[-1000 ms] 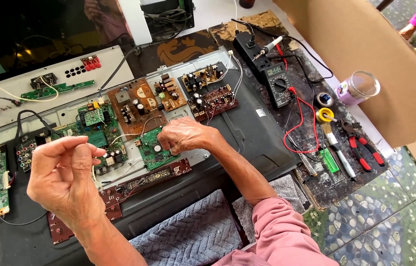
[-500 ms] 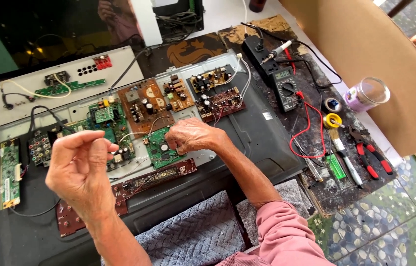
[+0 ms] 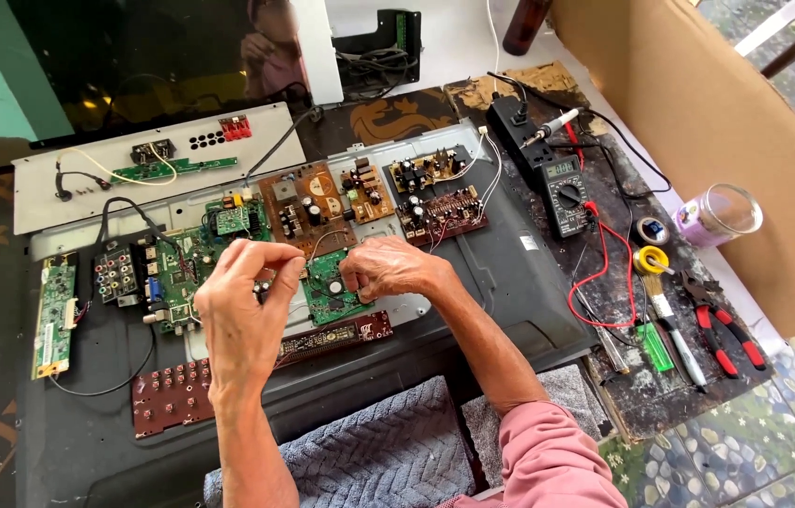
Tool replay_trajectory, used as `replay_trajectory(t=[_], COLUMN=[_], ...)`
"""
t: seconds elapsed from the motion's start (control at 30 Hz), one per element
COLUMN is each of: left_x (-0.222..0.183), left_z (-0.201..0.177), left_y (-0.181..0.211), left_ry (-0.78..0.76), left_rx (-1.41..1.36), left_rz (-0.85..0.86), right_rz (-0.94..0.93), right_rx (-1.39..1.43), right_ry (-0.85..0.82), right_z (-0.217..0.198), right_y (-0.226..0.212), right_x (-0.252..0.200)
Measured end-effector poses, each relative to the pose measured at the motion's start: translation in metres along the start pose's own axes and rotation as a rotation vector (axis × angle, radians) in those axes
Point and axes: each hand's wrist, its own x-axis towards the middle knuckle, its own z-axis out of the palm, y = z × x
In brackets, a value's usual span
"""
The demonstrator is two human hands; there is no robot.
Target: Connecting and routing internal wiring harnesses between circuit boards inside a television chassis during repair.
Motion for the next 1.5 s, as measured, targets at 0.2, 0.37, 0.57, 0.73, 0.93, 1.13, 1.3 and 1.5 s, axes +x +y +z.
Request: replay_trajectory(t=[0.2, 0.37, 0.57, 0.73, 0.93, 1.13, 1.3, 1.5], left_x=[-0.005, -0.012, -0.012, -0.010, -0.013, -0.005, -0.008, -0.009], left_z=[-0.002, -0.003, -0.003, -0.002, -0.006, -0.005, -0.002, -0.002], left_y=[-0.009, -0.015, -0.022, -0.020, -0.023, -0.007, -0.009, -0.011], left_ry=[0.091, 0.226, 0.266, 0.271, 0.285, 0.241, 0.238, 0.259], left_rx=[-0.021, -0.019, -0.035, -0.058, -0.100, -0.187, -0.162, -0.166], left_rz=[0.022, 0.041, 0.052, 0.059, 0.049, 0.041, 0.067, 0.051], right_rz=[-0.005, 0.001, 0.002, -0.001, 0.002, -0.006, -0.011, -0.009], right_rx=[-0.018, -0.016, -0.024, -0.017, -0.022, -0.016, -0.003, 0.004], right_ry=[0.012, 0.009, 0.008, 0.018, 0.004, 0.008, 0.004, 0.004], right_z=[0.004, 0.003, 0.003, 0.007, 0.008, 0.007, 0.002, 0.003], right_y=[0.003, 0.001, 0.004, 0.007, 0.007, 0.008, 0.002, 0.004], right_x=[0.004, 0.001, 0.003, 0.007, 0.007, 0.007, 0.000, 0.002])
